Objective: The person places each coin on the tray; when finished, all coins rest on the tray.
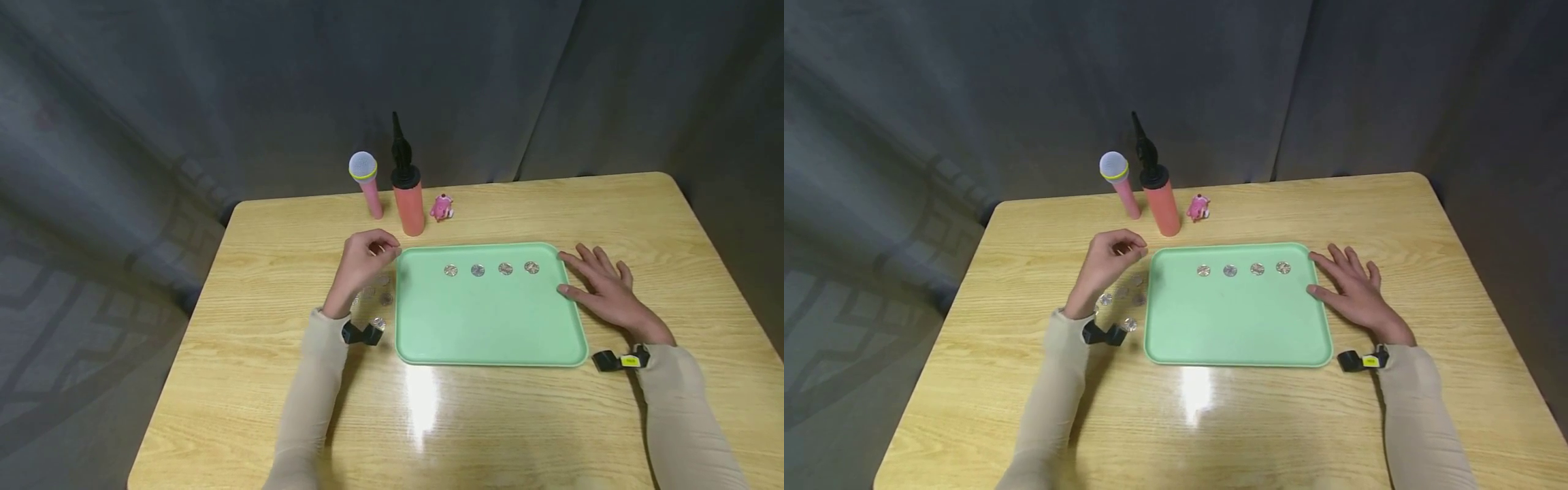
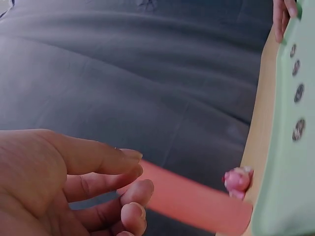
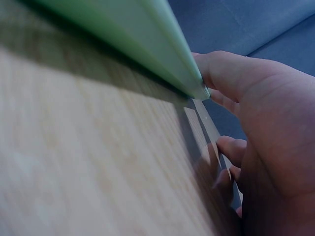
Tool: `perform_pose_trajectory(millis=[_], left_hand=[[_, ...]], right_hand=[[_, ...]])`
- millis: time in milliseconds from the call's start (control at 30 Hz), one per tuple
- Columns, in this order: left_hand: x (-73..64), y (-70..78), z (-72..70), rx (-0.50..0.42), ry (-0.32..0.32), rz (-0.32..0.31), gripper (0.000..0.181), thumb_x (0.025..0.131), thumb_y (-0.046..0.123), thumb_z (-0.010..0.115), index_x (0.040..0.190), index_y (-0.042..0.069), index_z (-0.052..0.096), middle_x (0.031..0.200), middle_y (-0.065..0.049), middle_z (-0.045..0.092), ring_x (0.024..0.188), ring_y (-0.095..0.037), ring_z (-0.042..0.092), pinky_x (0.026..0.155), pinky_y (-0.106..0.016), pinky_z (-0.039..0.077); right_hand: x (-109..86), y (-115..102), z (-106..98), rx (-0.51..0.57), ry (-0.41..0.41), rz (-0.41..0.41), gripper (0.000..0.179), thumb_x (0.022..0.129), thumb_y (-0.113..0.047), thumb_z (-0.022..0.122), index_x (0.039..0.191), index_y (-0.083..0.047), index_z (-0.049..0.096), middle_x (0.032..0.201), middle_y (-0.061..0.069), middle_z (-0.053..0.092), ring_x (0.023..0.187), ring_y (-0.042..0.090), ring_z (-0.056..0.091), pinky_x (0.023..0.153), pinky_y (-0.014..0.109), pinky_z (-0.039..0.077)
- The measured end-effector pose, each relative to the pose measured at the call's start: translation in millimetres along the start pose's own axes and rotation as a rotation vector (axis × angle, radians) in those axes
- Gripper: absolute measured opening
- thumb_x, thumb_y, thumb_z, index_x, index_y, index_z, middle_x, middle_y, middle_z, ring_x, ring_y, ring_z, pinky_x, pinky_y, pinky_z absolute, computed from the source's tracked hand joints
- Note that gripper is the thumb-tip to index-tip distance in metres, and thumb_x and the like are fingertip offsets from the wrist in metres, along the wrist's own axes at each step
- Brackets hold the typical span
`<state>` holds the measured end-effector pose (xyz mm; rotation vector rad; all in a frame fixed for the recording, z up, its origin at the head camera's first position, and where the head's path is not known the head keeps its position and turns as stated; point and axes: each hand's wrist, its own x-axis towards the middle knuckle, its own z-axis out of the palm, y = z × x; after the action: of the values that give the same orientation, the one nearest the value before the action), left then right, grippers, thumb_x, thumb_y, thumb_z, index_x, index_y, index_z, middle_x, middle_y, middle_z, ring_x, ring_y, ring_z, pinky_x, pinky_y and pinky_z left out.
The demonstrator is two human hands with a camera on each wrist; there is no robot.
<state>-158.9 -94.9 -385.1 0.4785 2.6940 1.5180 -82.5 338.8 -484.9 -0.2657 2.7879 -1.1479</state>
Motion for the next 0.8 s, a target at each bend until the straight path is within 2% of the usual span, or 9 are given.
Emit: perform_pose_trajectory(millis=[200, 467, 667, 800], left_hand=[[-9.1, -13.9, -19.1, 0.022, 0.027, -0.060, 0.008, 0.089, 0.004, 0.068, 0.092, -0.002, 0.074, 0.088, -0.018, 0.072, 0.075, -0.019, 0.059, 0.069, -0.025, 0.048], [-26.5, -32.0, -41.7, 0.050, 0.058, -0.141, 0.009, 0.090, 0.005, 0.069, 0.093, -0.001, 0.074, 0.090, -0.018, 0.071, 0.076, -0.018, 0.057, 0.068, -0.024, 0.047], [-36.4, -46.8, -52.1, 0.082, 0.064, -0.213, 0.010, 0.090, 0.008, 0.070, 0.094, 0.000, 0.074, 0.091, -0.018, 0.071, 0.077, -0.018, 0.057, 0.074, -0.027, 0.047], [-43.1, -59.1, -56.7, 0.098, 0.063, -0.256, 0.012, 0.089, 0.009, 0.070, 0.096, -0.001, 0.074, 0.091, -0.016, 0.071, 0.074, -0.015, 0.056, 0.070, -0.024, 0.046]], right_hand=[[-0.2, -1.5, -1.0, 0.004, 0.001, 0.006, 0.069, 0.099, -0.029, 0.060, 0.158, -0.012, 0.029, 0.165, 0.031, 0.001, 0.152, 0.050, -0.017, 0.110, 0.071, -0.022], [0.5, -1.0, 0.0, 0.002, 0.003, 0.001, 0.069, 0.099, -0.028, 0.060, 0.158, -0.012, 0.029, 0.165, 0.031, 0.001, 0.152, 0.050, -0.016, 0.110, 0.071, -0.021], [0.0, -1.3, -0.5, -0.003, 0.004, -0.003, 0.069, 0.099, -0.028, 0.060, 0.158, -0.012, 0.029, 0.165, 0.031, 0.001, 0.152, 0.050, -0.016, 0.109, 0.072, -0.022], [0.0, -2.0, -0.7, -0.003, 0.004, -0.002, 0.069, 0.099, -0.028, 0.060, 0.158, -0.011, 0.029, 0.165, 0.031, 0.001, 0.152, 0.051, -0.016, 0.109, 0.072, -0.021]])
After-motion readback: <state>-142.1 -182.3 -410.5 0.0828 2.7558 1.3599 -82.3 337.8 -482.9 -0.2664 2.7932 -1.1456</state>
